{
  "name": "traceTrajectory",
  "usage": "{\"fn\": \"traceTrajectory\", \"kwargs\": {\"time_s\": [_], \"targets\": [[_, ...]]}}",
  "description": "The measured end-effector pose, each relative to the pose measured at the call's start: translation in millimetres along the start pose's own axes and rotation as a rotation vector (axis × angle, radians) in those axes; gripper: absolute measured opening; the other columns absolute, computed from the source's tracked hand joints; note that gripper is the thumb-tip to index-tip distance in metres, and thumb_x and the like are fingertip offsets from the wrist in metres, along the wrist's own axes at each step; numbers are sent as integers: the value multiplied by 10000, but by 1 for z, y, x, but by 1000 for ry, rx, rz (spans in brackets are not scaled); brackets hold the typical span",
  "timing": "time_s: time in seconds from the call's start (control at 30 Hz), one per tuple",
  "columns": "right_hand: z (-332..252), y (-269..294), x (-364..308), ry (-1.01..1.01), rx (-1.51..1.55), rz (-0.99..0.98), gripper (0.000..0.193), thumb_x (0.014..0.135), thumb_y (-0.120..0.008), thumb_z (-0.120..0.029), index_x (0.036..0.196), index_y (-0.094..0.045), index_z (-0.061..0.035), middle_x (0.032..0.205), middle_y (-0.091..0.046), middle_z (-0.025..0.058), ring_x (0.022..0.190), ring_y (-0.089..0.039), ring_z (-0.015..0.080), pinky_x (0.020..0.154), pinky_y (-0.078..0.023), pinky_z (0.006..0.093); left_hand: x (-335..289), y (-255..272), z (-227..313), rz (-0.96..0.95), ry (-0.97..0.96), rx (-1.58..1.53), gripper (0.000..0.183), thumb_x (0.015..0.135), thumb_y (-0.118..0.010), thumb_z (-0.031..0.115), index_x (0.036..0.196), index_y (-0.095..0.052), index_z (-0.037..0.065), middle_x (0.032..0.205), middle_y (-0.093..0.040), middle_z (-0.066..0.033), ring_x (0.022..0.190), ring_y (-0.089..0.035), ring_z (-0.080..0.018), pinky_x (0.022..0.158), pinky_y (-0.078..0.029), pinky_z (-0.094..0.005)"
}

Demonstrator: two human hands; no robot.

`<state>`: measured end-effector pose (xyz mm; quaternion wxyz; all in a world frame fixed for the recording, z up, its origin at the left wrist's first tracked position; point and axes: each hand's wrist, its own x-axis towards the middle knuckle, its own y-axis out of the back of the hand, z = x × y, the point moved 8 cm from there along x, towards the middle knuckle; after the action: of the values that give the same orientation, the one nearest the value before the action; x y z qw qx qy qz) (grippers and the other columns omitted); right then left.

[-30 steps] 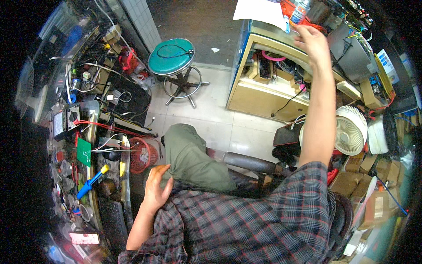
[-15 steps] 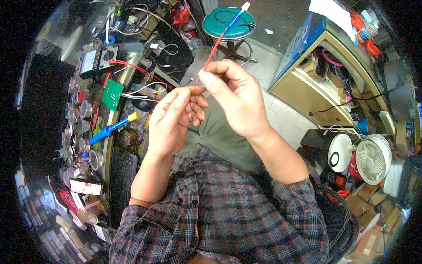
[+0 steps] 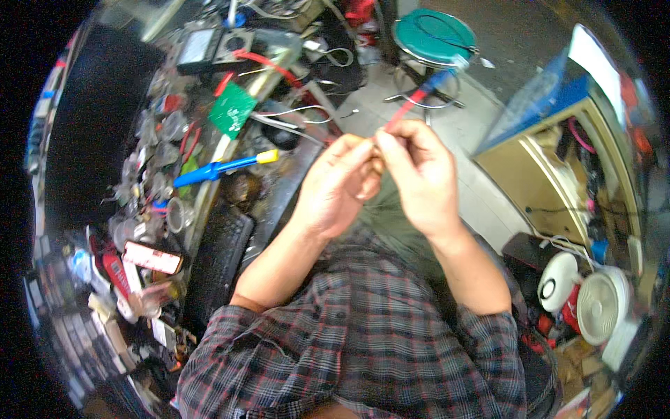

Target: The person solders wires to a green circuit board using a soldering iron and solder wire. They connect red and white wires, then test the board with a multimeter. Finally, the board is flipped to show a digital display reading 8.8.8.

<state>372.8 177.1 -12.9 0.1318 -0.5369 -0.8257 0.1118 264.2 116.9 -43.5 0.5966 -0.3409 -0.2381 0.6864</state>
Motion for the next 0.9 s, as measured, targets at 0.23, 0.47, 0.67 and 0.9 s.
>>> {"fn": "traceTrajectory", "kwargs": {"time_s": [0.23,0.47,0.67,0.9], "targets": [[-64,-46,-37,857,-989,-211,314,816,-805,33,1108,-714,-37,1042,-694,145,896,-684,327,810,-560,425,-40,29,49,-1,-126,819,147,1066,-693,163,1024,-682,23,910,-689,-32,770,-623,-65,628,-467,-268],[0,-59,-25,388,-561,-635,201,924,-756,17,1121,-722,11,940,-694,114,784,-697,266,685,-553,335,-63,10,94,-229,-300,1308,89,954,-768,47,989,-716,-17,926,-715,-129,850,-696,-289,770,-548,-380],[26,-56,-11,43,-300,-618,89,989,-752,-55,1064,-745,-8,902,-673,57,739,-609,116,664,-491,276,-54,41,142,-180,-233,1524,123,1039,-682,110,1010,-689,-10,940,-694,-105,843,-661,-222,760,-519,-344],[47,-36,2,-391,259,-473,169,1095,-655,-144,1221,-660,-30,987,-637,-18,766,-538,45,663,-441,209,-29,65,213,336,-447,2076,396,960,-794,211,1261,-640,5,1204,-667,-217,1104,-677,-398,936,-548,-477]]}}
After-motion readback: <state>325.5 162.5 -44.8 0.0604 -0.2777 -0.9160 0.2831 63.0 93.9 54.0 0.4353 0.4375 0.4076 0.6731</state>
